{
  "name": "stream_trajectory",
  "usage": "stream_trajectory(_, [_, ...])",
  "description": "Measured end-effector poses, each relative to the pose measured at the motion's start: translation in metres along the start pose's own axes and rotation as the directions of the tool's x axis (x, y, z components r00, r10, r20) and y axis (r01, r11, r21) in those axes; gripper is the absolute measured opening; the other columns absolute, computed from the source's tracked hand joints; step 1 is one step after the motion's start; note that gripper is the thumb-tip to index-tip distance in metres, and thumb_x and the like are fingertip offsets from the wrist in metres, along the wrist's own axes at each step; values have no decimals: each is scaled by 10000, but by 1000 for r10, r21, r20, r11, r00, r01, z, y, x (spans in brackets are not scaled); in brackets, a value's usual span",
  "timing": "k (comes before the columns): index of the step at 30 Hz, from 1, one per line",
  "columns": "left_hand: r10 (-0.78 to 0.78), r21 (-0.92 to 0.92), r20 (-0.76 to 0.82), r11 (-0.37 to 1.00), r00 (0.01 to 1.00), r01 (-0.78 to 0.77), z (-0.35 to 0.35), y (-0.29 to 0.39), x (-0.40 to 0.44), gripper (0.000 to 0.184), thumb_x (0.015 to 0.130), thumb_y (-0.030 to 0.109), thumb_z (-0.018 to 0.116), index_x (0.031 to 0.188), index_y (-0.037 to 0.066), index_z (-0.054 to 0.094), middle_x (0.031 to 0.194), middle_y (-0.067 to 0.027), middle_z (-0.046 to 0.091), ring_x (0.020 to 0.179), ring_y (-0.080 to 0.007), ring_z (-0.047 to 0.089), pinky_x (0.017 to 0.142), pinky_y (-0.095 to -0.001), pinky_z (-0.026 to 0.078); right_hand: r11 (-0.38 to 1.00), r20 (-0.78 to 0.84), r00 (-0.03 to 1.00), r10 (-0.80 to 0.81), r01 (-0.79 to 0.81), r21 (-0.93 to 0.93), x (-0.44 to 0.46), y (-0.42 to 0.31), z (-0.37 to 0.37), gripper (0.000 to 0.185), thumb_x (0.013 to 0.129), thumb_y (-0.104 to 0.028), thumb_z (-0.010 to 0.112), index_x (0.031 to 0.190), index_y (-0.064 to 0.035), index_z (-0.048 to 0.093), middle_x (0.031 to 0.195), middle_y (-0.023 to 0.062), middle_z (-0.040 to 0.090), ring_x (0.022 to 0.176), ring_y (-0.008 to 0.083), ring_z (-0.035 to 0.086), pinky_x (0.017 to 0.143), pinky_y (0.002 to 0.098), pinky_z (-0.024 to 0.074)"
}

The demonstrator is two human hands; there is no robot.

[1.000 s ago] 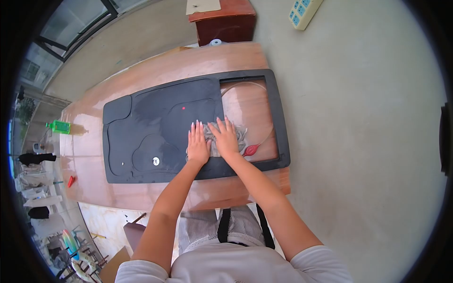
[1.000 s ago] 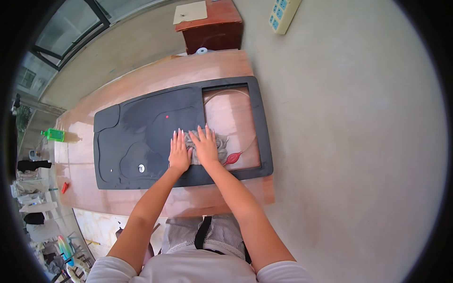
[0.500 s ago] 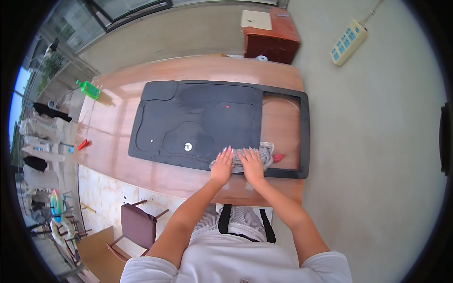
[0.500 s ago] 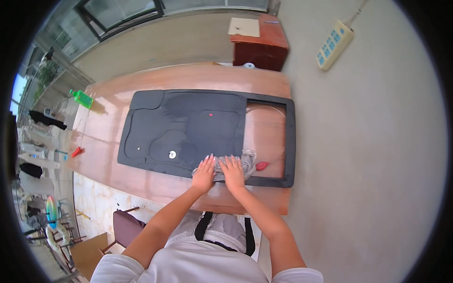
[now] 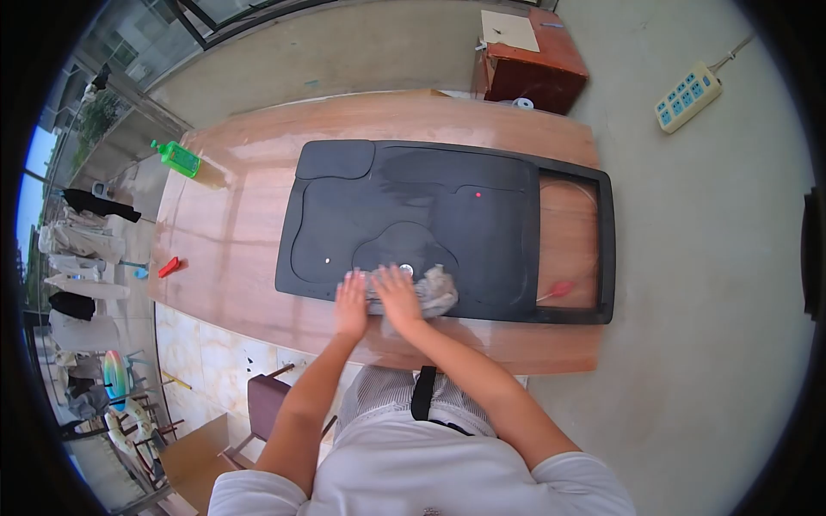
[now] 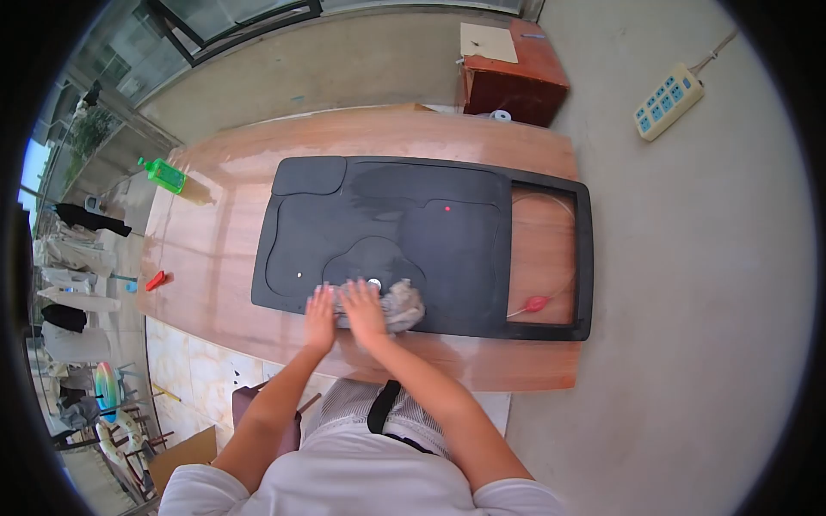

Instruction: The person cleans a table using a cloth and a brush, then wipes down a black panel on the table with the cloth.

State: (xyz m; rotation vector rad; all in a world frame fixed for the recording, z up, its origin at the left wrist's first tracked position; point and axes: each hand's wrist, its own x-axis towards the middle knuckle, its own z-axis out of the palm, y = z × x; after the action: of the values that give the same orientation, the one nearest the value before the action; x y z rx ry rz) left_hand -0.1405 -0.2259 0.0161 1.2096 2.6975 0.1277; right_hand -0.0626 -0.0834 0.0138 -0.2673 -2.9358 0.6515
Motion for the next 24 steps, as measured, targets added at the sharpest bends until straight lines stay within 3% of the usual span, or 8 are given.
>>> stream_trajectory(5, [11,-74,-33,997,999,-14,-25,-49,-7,726,892,127,574,1506,-2,207,1583,-162,196,1469,-348,167,1187,-478,157,996,-41,998,-47,50,70,39,-35,19,438,907,-166,464,1337,-116,527,1464,146,434,1397,359,337,1161,531,213])
stream_trajectory(9, [123,-109,-6,986,992,-123,-9,-5,16,742,890,146,580,1503,-18,195,1582,-174,188,1467,-373,152,1182,-495,156,990,-51,998,-38,30,-136,11,16,-11,447,877,-149,496,1321,-159,549,1449,115,460,1368,357,376,1147,537,234])
stream_trajectory(12, [318,-193,-1,930,948,-312,-9,65,52,693,910,179,543,1495,-18,229,1577,-170,209,1474,-329,161,1191,-447,161,940,-104,986,132,-158,-303,-26,79,-53,479,848,-151,542,1322,-212,552,1432,95,482,1348,339,401,1122,581,240])
stream_trajectory(14, [425,-205,-95,876,900,-435,6,98,70,677,897,145,528,1491,-18,245,1582,-158,207,1477,-317,159,1193,-441,153,819,-139,928,347,-371,-438,-48,99,-82,693,766,-216,670,1415,-315,449,1484,80,407,1391,345,330,1101,674,173])
stream_trajectory(17, [516,-88,-70,849,854,-521,6,115,80,702,856,81,523,1494,-12,244,1589,-144,198,1479,-306,161,1196,-438,146,758,-227,797,560,-603,-249,-49,91,-114,816,703,-106,714,1445,-283,421,1489,106,393,1390,410,307,1105,658,206])
stream_trajectory(20, [513,-182,-54,839,857,-513,8,92,76,705,832,34,499,1498,25,268,1590,-106,217,1480,-292,168,1198,-439,144,816,-371,755,540,-579,9,-37,88,-69,789,696,-47,702,1423,-233,459,1465,144,419,1362,457,327,1110,564,300])
stream_trajectory(22, [493,-161,-92,850,865,-502,10,51,81,694,832,34,500,1493,35,288,1588,-98,230,1478,-293,174,1196,-451,147,850,-364,797,482,-527,-27,-13,57,-54,738,700,-12,673,1393,-194,497,1444,176,443,1334,486,354,1094,487,361])
stream_trajectory(24, [448,-51,-93,890,889,-453,1,-1,78,597,891,83,440,1476,43,327,1565,-84,292,1465,-292,216,1196,-447,168,872,-320,813,486,-478,109,17,13,-28,721,695,24,627,1375,-188,518,1442,189,448,1318,491,379,1105,489,348])
